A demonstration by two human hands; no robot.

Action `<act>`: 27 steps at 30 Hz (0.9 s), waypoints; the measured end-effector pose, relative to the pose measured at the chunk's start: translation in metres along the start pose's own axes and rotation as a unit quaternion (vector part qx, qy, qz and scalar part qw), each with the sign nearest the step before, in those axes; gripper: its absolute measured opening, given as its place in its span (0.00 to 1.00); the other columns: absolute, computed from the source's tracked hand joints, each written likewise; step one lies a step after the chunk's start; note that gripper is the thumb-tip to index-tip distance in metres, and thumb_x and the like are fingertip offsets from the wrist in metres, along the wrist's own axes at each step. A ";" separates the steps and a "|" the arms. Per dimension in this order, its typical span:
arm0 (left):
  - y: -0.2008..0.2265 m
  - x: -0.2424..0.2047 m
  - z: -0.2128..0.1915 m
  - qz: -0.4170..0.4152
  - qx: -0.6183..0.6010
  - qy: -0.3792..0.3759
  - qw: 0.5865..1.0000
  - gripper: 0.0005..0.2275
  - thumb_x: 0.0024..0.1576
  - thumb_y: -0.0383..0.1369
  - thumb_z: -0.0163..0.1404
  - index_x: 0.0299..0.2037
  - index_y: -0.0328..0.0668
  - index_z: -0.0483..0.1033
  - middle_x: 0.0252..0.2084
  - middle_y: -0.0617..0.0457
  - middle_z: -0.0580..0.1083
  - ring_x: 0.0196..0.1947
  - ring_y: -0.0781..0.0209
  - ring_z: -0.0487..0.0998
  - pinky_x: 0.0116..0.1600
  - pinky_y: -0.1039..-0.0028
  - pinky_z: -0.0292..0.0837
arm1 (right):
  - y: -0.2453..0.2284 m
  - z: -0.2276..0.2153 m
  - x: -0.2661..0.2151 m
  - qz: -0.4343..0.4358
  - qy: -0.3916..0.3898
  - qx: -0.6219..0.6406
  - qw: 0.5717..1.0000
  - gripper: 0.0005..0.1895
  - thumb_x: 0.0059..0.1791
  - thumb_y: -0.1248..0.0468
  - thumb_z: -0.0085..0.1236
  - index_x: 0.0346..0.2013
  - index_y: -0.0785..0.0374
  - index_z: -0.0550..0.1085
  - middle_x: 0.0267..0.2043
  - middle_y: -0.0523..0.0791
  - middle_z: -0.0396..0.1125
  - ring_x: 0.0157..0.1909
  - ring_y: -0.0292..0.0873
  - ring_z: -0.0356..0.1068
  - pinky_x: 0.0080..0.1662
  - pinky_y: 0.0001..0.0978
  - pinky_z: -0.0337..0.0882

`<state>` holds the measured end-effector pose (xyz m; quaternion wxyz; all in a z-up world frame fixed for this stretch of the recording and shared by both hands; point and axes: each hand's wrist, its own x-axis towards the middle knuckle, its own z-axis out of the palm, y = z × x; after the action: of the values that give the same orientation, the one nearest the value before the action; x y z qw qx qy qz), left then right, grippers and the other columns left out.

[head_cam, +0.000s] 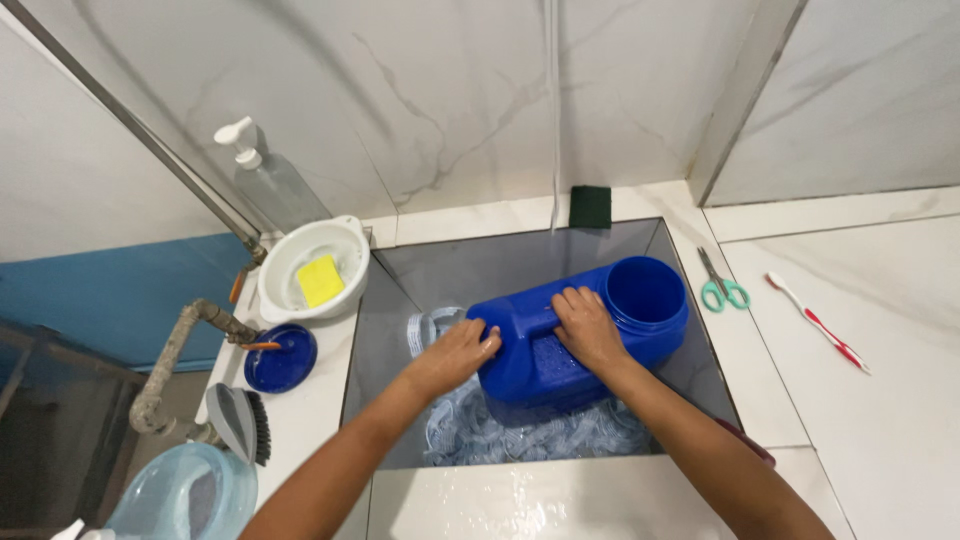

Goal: The person selects a blue jerrycan, removes the cap and seal, and scrubs the exterior and interior with a sponge and toothbrush under running water. The person then repeats the process with a green jerrycan, cutting the seal, scrubbing, and rinsing both containers.

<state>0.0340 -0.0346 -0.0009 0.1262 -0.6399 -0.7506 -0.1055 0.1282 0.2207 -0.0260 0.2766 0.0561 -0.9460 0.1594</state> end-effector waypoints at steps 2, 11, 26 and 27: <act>-0.003 -0.008 -0.006 0.011 -0.003 -0.039 0.999 0.12 0.58 0.27 0.45 0.52 0.34 0.68 0.43 0.39 0.70 0.46 0.42 0.74 0.50 0.58 0.72 | -0.004 -0.001 -0.007 -0.001 0.011 -0.005 1.000 0.19 0.35 0.68 0.65 0.37 0.64 0.69 0.40 0.49 0.64 0.47 0.56 0.64 0.51 0.46 0.66; -0.001 0.005 -0.024 0.007 -0.038 0.004 0.999 0.23 0.49 0.36 0.56 0.52 0.33 0.68 0.48 0.35 0.71 0.48 0.38 0.73 0.54 0.54 0.70 | -0.038 0.010 -0.017 0.030 0.025 0.017 0.999 0.18 0.35 0.70 0.61 0.37 0.66 0.69 0.40 0.52 0.64 0.46 0.58 0.63 0.49 0.50 0.65; 0.076 0.138 -0.117 -0.119 0.103 -0.076 0.985 0.14 0.53 0.34 0.54 0.47 0.40 0.75 0.33 0.40 0.80 0.35 0.39 0.83 0.42 0.52 0.78 | 0.071 -0.237 -0.262 0.468 -0.006 0.048 0.883 0.23 0.51 0.65 0.47 0.63 0.59 0.68 0.69 0.49 0.61 0.62 0.51 0.68 0.61 0.39 0.71; 0.090 0.151 -0.152 -0.089 0.120 -0.068 0.986 0.15 0.52 0.36 0.55 0.48 0.41 0.75 0.36 0.41 0.79 0.36 0.40 0.83 0.41 0.53 0.78 | 0.087 -0.259 -0.305 0.496 0.031 0.036 0.867 0.22 0.51 0.65 0.48 0.62 0.59 0.69 0.67 0.50 0.63 0.62 0.51 0.68 0.61 0.40 0.70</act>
<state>0.1091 0.0723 0.1913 0.1408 -0.5566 -0.8185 0.0190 0.4990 0.3941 -0.0082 0.1884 -0.4155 -0.8337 0.3112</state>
